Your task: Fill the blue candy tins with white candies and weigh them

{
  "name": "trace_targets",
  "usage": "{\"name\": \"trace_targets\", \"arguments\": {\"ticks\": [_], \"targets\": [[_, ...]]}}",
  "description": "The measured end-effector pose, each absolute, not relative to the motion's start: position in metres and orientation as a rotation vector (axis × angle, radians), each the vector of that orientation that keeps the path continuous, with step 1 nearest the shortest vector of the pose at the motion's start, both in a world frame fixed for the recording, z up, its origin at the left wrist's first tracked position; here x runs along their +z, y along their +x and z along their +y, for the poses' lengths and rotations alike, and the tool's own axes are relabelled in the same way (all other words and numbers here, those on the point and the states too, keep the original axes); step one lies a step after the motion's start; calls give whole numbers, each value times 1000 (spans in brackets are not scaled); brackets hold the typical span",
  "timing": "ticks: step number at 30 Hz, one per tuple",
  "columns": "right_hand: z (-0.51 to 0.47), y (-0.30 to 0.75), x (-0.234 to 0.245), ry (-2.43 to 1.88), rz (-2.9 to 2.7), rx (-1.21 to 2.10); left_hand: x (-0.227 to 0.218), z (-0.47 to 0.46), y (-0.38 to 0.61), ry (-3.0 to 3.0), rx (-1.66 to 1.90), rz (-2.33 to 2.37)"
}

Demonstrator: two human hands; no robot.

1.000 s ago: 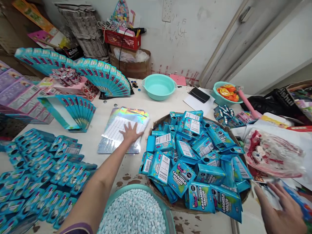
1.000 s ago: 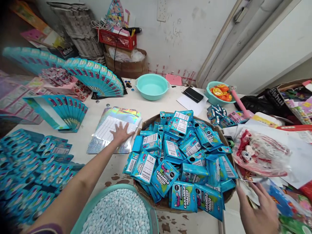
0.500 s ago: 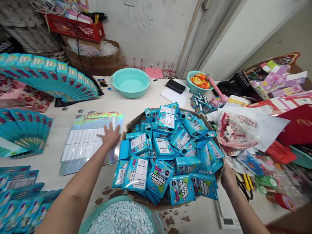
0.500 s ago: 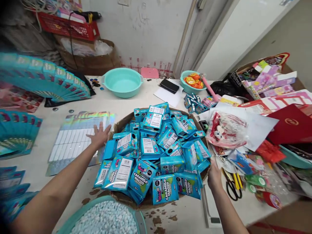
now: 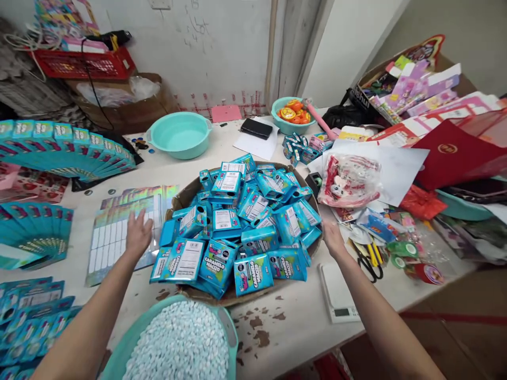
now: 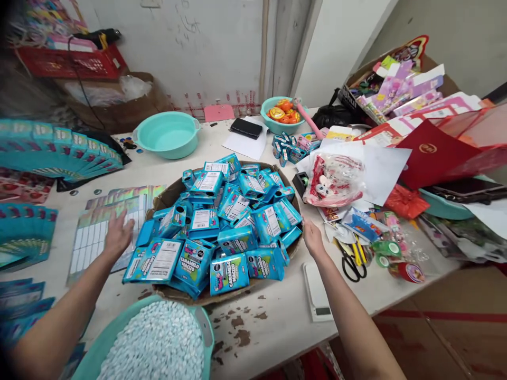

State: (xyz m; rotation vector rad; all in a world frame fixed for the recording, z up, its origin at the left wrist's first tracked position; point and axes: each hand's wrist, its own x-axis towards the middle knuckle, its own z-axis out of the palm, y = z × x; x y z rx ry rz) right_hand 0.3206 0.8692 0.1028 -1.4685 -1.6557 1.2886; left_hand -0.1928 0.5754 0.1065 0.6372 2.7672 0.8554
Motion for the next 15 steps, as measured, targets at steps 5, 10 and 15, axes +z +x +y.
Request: {"name": "trace_targets", "arguments": {"ticks": [5,10,15], "targets": [[871,331,103,-1502,-1512,1578,121,527,-92,-149,1635,1977],[883,333,109,-1484,-1625,1714,120,535,-42,-413,1923,1775],[900,322,108,-1558,-1754,1658,128,548,-66,-251,1720,1741]]}}
